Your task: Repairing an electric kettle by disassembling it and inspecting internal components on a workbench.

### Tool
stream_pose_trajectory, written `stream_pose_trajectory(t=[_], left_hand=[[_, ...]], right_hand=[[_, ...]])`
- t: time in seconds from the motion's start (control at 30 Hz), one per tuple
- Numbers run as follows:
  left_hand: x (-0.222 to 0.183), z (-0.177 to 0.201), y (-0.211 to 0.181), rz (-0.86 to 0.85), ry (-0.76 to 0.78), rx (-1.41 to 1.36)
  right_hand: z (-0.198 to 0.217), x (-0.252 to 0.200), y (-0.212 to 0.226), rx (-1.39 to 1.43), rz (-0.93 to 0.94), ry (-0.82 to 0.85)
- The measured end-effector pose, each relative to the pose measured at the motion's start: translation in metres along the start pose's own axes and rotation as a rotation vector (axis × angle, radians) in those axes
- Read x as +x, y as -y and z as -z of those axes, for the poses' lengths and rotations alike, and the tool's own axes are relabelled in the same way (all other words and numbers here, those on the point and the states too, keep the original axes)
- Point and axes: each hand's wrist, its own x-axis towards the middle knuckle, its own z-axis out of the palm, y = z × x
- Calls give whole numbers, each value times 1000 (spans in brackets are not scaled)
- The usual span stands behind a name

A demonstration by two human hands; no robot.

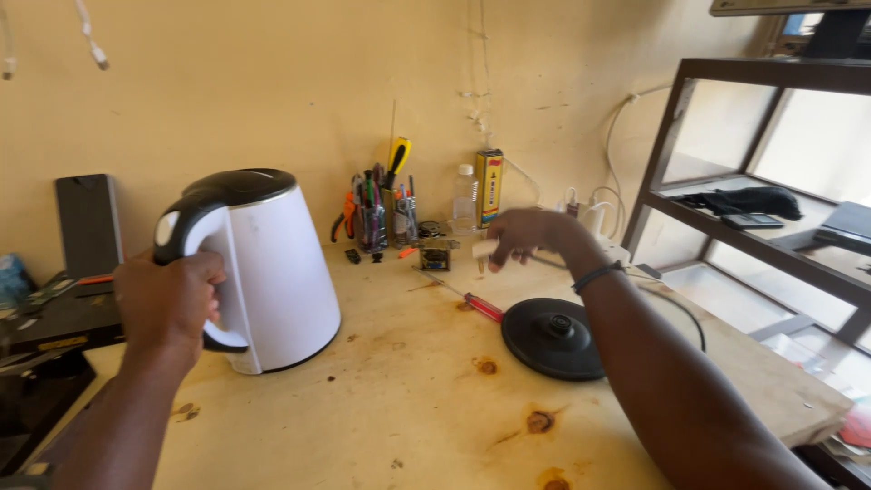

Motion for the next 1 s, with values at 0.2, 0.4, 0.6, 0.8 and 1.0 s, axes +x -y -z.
stream_pose_trajectory(t=[0.2,0.4,0.6,0.8,1.0], left_hand=[[6,4,10,8,22,-22],[25,4,38,-114,-45,-8],[20,8,31,-87,-36,39],[11,6,25,-110,-14,81],[-13,-14,8,-1152,-552,505]], right_hand=[[3,-36,101,123,378,-201],[-77,-18,187,232,867,-50],[-133,8,181,73,815,151],[-99,-16,145,-125,727,293],[-17,-34,87,43,428,133]])
